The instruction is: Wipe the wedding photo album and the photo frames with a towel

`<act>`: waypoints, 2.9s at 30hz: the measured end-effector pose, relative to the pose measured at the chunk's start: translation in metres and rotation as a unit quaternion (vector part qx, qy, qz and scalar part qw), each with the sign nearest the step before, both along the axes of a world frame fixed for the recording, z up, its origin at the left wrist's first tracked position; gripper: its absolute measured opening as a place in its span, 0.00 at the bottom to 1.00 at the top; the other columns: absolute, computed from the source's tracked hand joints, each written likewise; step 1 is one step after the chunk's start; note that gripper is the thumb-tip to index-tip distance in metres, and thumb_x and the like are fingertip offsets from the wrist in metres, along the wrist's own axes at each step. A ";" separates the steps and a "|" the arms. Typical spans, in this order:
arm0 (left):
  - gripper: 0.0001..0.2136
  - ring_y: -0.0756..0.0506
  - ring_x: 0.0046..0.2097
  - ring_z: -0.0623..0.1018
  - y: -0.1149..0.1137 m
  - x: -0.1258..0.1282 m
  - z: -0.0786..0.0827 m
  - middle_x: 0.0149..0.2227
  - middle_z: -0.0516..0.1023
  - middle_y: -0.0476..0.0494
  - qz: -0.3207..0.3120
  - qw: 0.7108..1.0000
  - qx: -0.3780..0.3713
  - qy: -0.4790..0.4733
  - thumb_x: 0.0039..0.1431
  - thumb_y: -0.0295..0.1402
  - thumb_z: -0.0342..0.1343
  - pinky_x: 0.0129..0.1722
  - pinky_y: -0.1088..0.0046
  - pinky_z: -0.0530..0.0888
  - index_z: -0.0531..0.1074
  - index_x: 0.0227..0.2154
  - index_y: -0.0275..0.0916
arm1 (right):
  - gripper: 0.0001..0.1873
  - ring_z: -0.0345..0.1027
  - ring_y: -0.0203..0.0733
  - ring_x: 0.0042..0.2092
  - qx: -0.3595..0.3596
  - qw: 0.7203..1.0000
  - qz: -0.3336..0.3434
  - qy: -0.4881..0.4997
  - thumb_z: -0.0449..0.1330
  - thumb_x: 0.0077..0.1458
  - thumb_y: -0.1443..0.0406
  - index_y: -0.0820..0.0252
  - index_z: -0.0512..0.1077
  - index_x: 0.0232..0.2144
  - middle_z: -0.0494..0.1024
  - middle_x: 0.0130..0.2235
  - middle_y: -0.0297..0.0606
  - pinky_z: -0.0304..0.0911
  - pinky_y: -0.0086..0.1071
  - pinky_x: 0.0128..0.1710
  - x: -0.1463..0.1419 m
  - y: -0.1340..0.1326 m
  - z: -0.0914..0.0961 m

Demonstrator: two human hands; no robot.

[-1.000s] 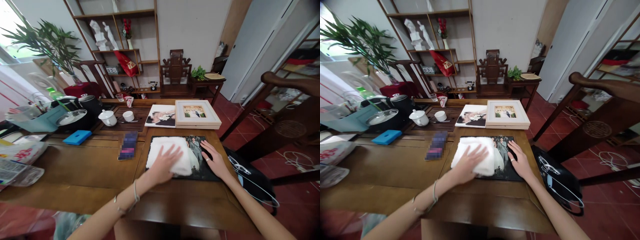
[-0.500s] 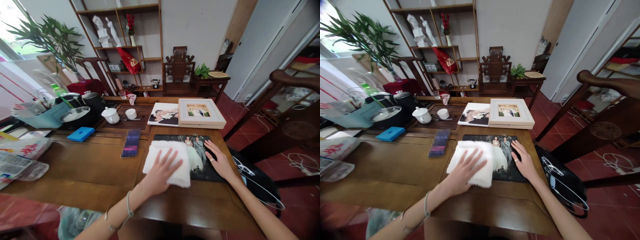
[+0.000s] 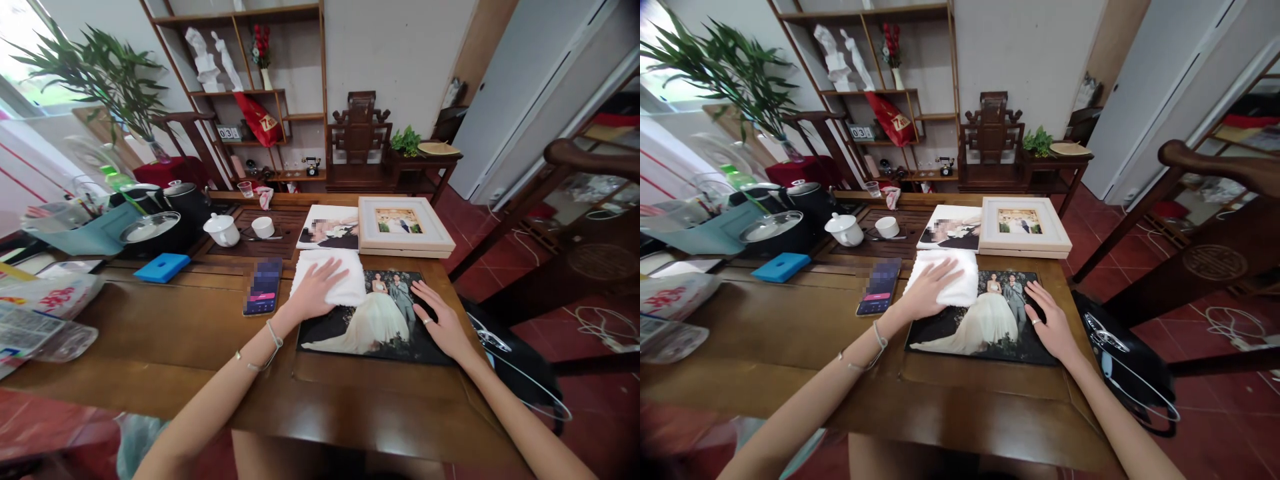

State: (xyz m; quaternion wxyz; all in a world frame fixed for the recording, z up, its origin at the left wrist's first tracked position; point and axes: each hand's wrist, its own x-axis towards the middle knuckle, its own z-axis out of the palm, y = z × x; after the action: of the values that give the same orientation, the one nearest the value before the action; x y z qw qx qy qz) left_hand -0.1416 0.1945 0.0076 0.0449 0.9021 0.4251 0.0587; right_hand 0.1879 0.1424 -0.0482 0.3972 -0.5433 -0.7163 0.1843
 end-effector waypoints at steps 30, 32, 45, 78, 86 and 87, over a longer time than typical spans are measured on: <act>0.41 0.33 0.71 0.38 -0.037 0.022 -0.001 0.72 0.38 0.36 0.014 0.998 -0.002 0.061 0.53 0.26 0.56 0.66 0.42 0.44 0.45 0.69 0.41 | 0.22 0.58 0.52 0.66 0.002 1.000 0.000 -0.010 0.53 0.63 0.56 0.53 0.71 0.56 0.69 0.62 0.44 0.51 0.55 0.66 0.000 -0.001 -0.002; 0.44 0.32 0.71 0.36 -0.066 0.021 0.001 0.72 0.37 0.36 0.001 0.997 -0.022 0.071 0.51 0.26 0.58 0.66 0.41 0.42 0.44 0.70 0.42 | 0.22 0.58 0.52 0.66 0.003 1.000 0.000 -0.011 0.53 0.64 0.56 0.54 0.71 0.56 0.69 0.63 0.44 0.51 0.55 0.67 0.000 -0.001 -0.003; 0.42 0.37 0.72 0.40 -0.067 0.002 0.003 0.72 0.39 0.43 0.023 0.998 -0.061 0.004 0.51 0.24 0.52 0.67 0.46 0.44 0.47 0.69 0.47 | 0.22 0.57 0.53 0.66 0.010 1.000 0.004 0.001 0.54 0.64 0.57 0.53 0.70 0.57 0.69 0.62 0.45 0.52 0.57 0.66 -0.001 0.000 -0.005; 0.37 0.34 0.71 0.35 -0.042 0.050 0.017 0.72 0.36 0.38 0.031 0.993 -0.117 0.018 0.58 0.27 0.54 0.65 0.39 0.41 0.48 0.69 0.44 | 0.23 0.56 0.51 0.67 0.007 1.000 0.005 -0.016 0.53 0.64 0.56 0.56 0.70 0.57 0.68 0.63 0.46 0.52 0.55 0.66 -0.001 0.001 -0.005; 0.44 0.33 0.71 0.35 -0.126 0.072 0.020 0.72 0.35 0.40 -0.055 0.988 -0.142 0.020 0.51 0.26 0.58 0.65 0.39 0.40 0.45 0.69 0.46 | 0.23 0.56 0.51 0.67 0.011 1.000 0.008 -0.012 0.53 0.64 0.55 0.55 0.70 0.57 0.68 0.63 0.45 0.52 0.56 0.66 0.000 0.001 -0.006; 0.43 0.34 0.71 0.35 -0.120 0.073 0.018 0.72 0.36 0.40 -0.047 0.990 -0.133 0.018 0.52 0.27 0.58 0.66 0.40 0.41 0.45 0.69 0.46 | 0.23 0.57 0.51 0.67 0.010 1.000 0.008 -0.012 0.53 0.64 0.55 0.55 0.70 0.57 0.68 0.63 0.45 0.52 0.56 0.66 0.000 0.001 -0.005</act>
State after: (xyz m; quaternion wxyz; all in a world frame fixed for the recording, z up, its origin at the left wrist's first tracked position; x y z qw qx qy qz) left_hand -0.0688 0.0746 0.0255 0.1595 0.9082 0.3867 -0.0163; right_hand 0.1876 0.1430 -0.0535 0.3928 -0.5356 -0.7270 0.1739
